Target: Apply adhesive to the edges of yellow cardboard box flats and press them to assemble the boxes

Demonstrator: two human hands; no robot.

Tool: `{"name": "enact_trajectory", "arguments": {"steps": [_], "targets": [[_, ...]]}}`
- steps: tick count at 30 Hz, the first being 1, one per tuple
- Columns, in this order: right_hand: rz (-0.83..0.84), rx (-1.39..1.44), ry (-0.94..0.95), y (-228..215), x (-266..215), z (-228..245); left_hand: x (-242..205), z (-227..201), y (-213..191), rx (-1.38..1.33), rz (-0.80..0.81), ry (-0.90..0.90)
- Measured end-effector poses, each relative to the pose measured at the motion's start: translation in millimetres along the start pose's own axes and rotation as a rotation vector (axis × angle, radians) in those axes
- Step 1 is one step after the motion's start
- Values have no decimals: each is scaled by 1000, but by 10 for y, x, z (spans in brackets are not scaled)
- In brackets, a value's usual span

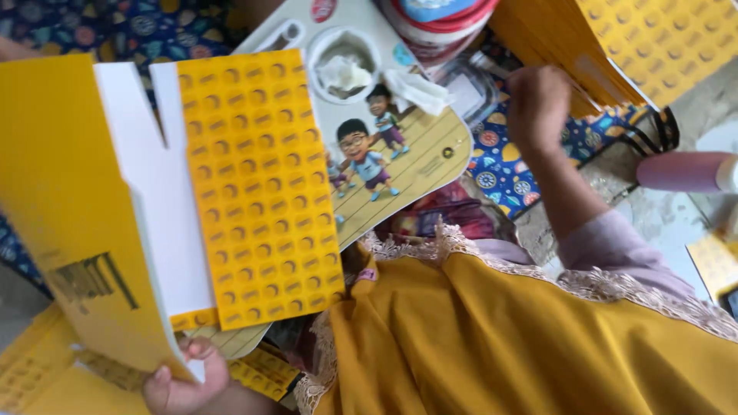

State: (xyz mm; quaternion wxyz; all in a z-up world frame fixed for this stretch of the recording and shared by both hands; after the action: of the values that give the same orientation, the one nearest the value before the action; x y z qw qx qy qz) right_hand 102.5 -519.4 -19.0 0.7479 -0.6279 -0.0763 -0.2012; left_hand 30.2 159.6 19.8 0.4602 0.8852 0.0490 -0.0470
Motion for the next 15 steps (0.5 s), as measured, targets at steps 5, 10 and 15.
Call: {"name": "enact_trajectory", "arguments": {"steps": [5,10,15], "targets": [[-23,-38,111,930,-511,-527,42,-42,-21,127,-225,7],[-188,302,-155,290,45,22,-28,-9,-157,40,-146,38],[-321,927,-174,-567,682,1021,-24,180,-107,17,-237,86]]}}
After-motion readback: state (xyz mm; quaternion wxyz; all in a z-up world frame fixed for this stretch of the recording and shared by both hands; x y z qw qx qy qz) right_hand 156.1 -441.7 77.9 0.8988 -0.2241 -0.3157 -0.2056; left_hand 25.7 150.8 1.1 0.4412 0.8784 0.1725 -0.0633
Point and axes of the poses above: each hand's wrist, its own x-axis towards the middle knuckle, its own y-axis out of the palm, z = x × y, the point moved 2 cm from there along x, towards the middle knuckle, and after that the axes turned 3 degrees about -y, right-handed, at the moved point
